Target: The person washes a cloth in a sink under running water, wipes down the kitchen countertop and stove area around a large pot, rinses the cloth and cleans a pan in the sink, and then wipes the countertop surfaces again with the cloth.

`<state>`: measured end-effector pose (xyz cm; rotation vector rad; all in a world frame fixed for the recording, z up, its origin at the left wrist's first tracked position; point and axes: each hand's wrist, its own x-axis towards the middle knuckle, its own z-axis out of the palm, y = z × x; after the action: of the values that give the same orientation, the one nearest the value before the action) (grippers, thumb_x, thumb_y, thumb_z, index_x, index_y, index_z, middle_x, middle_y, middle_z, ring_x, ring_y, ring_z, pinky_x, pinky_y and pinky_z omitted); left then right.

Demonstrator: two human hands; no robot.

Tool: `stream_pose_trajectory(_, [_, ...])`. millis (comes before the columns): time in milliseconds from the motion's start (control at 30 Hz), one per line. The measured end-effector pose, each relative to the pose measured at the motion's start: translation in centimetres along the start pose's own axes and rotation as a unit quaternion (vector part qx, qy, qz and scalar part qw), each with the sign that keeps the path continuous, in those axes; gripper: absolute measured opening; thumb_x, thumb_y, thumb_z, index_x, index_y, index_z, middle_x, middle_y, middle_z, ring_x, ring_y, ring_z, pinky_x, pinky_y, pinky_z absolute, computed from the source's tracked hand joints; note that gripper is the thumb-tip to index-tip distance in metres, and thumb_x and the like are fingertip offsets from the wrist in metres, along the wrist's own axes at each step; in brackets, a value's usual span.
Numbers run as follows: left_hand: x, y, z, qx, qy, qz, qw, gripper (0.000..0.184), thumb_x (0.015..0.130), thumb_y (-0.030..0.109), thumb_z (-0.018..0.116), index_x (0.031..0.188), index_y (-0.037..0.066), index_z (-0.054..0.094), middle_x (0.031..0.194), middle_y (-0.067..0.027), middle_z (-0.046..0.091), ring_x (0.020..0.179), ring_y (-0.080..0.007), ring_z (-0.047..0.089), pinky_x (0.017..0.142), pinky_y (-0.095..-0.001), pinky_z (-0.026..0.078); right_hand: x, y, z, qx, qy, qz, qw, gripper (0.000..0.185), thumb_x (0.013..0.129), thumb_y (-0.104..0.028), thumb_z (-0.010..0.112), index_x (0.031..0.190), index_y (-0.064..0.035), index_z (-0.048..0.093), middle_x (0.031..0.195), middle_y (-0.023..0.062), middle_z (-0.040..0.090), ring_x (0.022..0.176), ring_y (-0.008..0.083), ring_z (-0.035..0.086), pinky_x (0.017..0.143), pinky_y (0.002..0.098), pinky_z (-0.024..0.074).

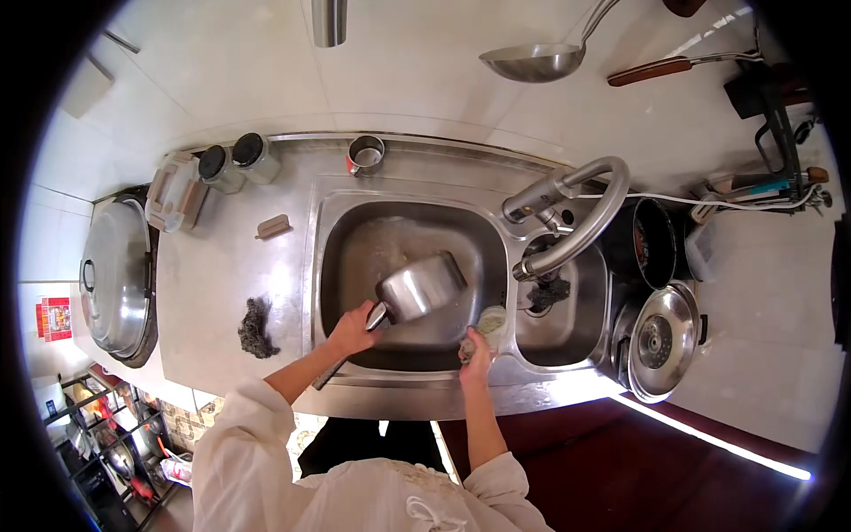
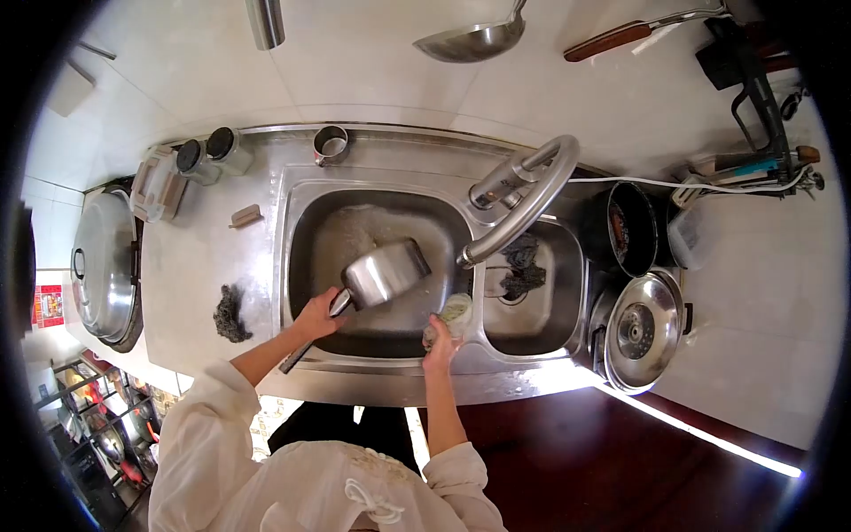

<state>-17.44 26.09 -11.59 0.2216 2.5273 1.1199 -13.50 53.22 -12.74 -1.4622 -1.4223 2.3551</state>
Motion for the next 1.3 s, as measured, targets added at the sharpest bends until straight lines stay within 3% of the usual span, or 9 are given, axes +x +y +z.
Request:
stream_pose_trajectory(100, [2.7,1.2,-1.0,-0.242,-0.213,-0.226,0.919,0.029,0.077,0.015,0.07,0.096,0.003,0.051,0.065,-0.0075,0.054,0.055,-0.0176,0.058,0.05,-0.0324,0.049,0.7,-1.2,0.8,-0.046,0.025,-0.158,0.986,0.03,0.07,-0.01,0.074,0.097,-0.0059,0.061,0.08,0.0034,0.061,0.061,0.0135,0.057,0.045,0.0254,0.0408])
stream_pose_trajectory(167, [3.7,-0.4,1.0,-0.348,-0.301,-0.311,0.832,0.021,0.08,0.015,0.067,0.092,0.005,0.053,0.067,-0.0024,0.052,0.052,-0.0104,0.054,0.046,-0.026,0.047,2.2,-2.9,1.1,-0.017,0.016,-0.2,0.98,0.052,0.065,-0.005,0.076,0.113,-0.002,0.055,0.097,0.008,0.059,0.087,0.0193,0.058,0.078,0.0334,0.048])
stream_pose_trajectory(333, [3.9,-1.8,5.1,-0.393,-0.257,-0.334,0.817,0.02,0.079,0.013,0.066,0.093,0.004,0.056,0.068,-0.0028,0.053,0.051,-0.0105,0.054,0.046,-0.0249,0.047,3.2,-11.0,4.2,0.089,-0.035,-0.133,0.986,0.032,0.078,-0.02,0.068,0.106,-0.007,0.058,0.097,0.0117,0.064,0.079,0.0187,0.063,0.063,0.0306,0.0473])
stream_pose_trajectory(533, [5.6,-2.3,5.7,-0.107,-0.286,-0.206,0.93,0.036,0.076,0.029,0.07,0.096,0.001,0.058,0.081,-0.0127,0.065,0.066,-0.0246,0.065,0.064,-0.0373,0.054,5.1,-17.5,6.9,0.253,-0.149,-0.064,0.954,0.036,0.083,-0.022,0.055,0.113,-0.0021,0.054,0.111,0.0184,0.059,0.103,0.031,0.059,0.089,0.045,0.0501])
stream_pose_trajectory(600, [4.7,-1.4,5.8,0.143,-0.145,-0.131,0.97,0.05,0.075,0.038,0.07,0.107,0.002,0.056,0.096,-0.0162,0.066,0.086,-0.0345,0.065,0.078,-0.0436,0.052,5.4,-18.7,7.4,0.268,-0.139,-0.06,0.951,0.039,0.085,-0.025,0.051,0.115,0.0006,0.052,0.116,0.0221,0.056,0.112,0.0356,0.054,0.094,0.0489,0.0475])
stream_pose_trajectory(667, [4.6,-0.7,4.6,0.133,-0.145,-0.145,0.97,0.052,0.075,0.039,0.069,0.111,0.004,0.054,0.1,-0.0174,0.065,0.093,-0.0362,0.063,0.081,-0.0449,0.051,6.1,-19.8,7.8,0.292,-0.162,-0.024,0.942,0.041,0.089,-0.034,0.055,0.118,-0.0051,0.049,0.117,0.0201,0.052,0.115,0.0405,0.05,0.098,0.0529,0.0443])
stream_pose_trajectory(1000, [4.1,-0.1,3.7,0.132,-0.134,-0.17,0.967,0.054,0.079,0.037,0.066,0.12,0.006,0.049,0.103,-0.0193,0.064,0.098,-0.0373,0.062,0.086,-0.0454,0.049,9.0,-22.6,7.9,0.154,-0.14,-0.032,0.978,0.035,0.091,-0.029,0.053,0.11,0.0009,0.051,0.105,0.0173,0.056,0.097,0.0319,0.059,0.082,0.0418,0.0533])
stream_pose_trajectory(1200, [3.9,-0.3,3.1,0.134,-0.151,-0.13,0.971,0.047,0.082,0.03,0.063,0.118,0.006,0.048,0.099,-0.0189,0.065,0.097,-0.0361,0.062,0.083,-0.0465,0.049,11.5,-24.2,6.8,0.317,-0.362,0.152,0.863,0.031,0.085,-0.018,0.06,0.103,0.0033,0.048,0.092,0.0158,0.053,0.084,0.0266,0.057,0.074,0.037,0.0548])
stream_pose_trajectory(1300, [3.6,0.6,2.7,0.148,-0.145,-0.12,0.971,0.041,0.083,0.022,0.06,0.118,0.005,0.048,0.095,-0.0186,0.066,0.094,-0.0355,0.063,0.081,-0.0462,0.05,11.0,-25.8,7.9,0.203,-0.273,0.09,0.936,0.025,0.082,-0.012,0.059,0.099,0.0023,0.048,0.09,0.0146,0.051,0.08,0.025,0.055,0.067,0.0318,0.0559])
